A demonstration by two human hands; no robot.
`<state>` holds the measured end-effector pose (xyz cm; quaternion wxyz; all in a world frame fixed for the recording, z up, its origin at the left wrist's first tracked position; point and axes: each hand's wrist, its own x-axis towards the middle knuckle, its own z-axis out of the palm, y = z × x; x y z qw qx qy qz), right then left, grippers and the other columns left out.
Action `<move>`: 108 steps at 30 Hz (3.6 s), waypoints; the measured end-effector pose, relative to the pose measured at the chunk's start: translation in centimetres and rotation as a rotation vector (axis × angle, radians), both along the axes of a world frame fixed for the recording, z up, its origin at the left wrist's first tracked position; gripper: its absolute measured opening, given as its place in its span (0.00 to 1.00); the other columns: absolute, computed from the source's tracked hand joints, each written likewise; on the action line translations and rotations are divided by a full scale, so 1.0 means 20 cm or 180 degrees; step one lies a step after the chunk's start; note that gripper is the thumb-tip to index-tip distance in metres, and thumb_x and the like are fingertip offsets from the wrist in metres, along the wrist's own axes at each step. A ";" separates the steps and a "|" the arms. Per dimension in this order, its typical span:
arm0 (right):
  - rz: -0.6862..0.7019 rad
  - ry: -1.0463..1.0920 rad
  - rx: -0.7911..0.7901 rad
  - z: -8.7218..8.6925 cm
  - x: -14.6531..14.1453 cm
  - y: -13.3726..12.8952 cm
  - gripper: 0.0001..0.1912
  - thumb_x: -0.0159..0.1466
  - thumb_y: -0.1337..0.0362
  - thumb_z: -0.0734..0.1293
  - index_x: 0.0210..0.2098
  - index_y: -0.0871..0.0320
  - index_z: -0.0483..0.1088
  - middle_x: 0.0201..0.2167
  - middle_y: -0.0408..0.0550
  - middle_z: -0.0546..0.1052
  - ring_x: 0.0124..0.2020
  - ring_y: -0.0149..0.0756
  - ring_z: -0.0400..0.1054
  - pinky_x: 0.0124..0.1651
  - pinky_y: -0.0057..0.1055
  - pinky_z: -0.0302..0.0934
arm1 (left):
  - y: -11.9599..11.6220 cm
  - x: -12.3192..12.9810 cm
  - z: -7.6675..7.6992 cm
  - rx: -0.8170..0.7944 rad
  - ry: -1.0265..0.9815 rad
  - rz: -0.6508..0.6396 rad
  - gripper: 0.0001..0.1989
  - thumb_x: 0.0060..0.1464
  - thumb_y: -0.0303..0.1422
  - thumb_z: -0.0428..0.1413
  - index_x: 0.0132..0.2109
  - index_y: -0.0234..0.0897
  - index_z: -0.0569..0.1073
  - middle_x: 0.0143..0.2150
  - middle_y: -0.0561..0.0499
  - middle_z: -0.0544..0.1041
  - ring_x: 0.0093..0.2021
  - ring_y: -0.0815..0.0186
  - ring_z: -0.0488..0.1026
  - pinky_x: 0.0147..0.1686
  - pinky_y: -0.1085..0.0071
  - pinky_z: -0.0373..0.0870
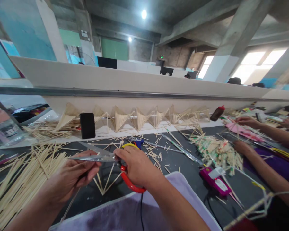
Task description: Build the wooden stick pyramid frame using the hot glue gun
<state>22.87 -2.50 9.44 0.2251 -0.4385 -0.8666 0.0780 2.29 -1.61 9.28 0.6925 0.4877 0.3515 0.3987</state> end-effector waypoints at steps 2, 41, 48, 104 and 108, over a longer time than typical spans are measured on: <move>-0.0123 -0.0029 0.0010 0.00 -0.01 -0.01 0.23 0.50 0.77 0.58 0.45 0.55 0.62 0.37 0.47 0.69 0.38 0.35 0.61 0.40 0.32 0.55 | -0.01 0.02 0.01 0.0183 0.0156 0.0239 0.13 0.46 0.40 0.58 0.27 0.33 0.71 0.16 0.55 0.65 0.15 0.79 0.52 0.13 0.82 0.44; -0.0441 -0.0228 -0.0384 -0.07 -0.07 -0.07 0.16 0.60 0.69 0.58 0.48 0.55 0.62 0.39 0.48 0.74 0.41 0.37 0.68 0.43 0.28 0.58 | -0.02 -0.01 -0.02 0.2234 0.2362 0.0805 0.12 0.56 0.34 0.47 0.29 0.35 0.70 0.23 0.53 0.71 0.23 0.71 0.67 0.22 0.77 0.61; -0.0385 0.0018 -0.0639 -0.08 -0.09 -0.08 0.14 0.58 0.69 0.58 0.44 0.55 0.63 0.34 0.47 0.75 0.34 0.35 0.69 0.36 0.26 0.57 | -0.03 0.00 -0.07 0.4173 0.3581 0.1559 0.11 0.56 0.27 0.44 0.27 0.36 0.68 0.23 0.51 0.71 0.25 0.67 0.69 0.26 0.72 0.62; -0.0478 0.0121 -0.0512 -0.14 -0.11 -0.06 0.17 0.56 0.71 0.59 0.45 0.55 0.63 0.37 0.47 0.74 0.38 0.36 0.68 0.41 0.28 0.57 | -0.05 0.00 -0.03 0.3510 0.3359 0.1599 0.11 0.57 0.30 0.46 0.29 0.37 0.70 0.27 0.51 0.74 0.27 0.68 0.70 0.29 0.74 0.63; -0.0509 0.0279 -0.0590 -0.13 -0.12 -0.06 0.14 0.56 0.72 0.58 0.41 0.54 0.64 0.33 0.45 0.73 0.34 0.34 0.67 0.38 0.26 0.57 | -0.04 0.01 -0.07 0.4053 0.3702 0.1725 0.11 0.57 0.28 0.45 0.29 0.36 0.69 0.27 0.50 0.74 0.27 0.67 0.70 0.30 0.73 0.63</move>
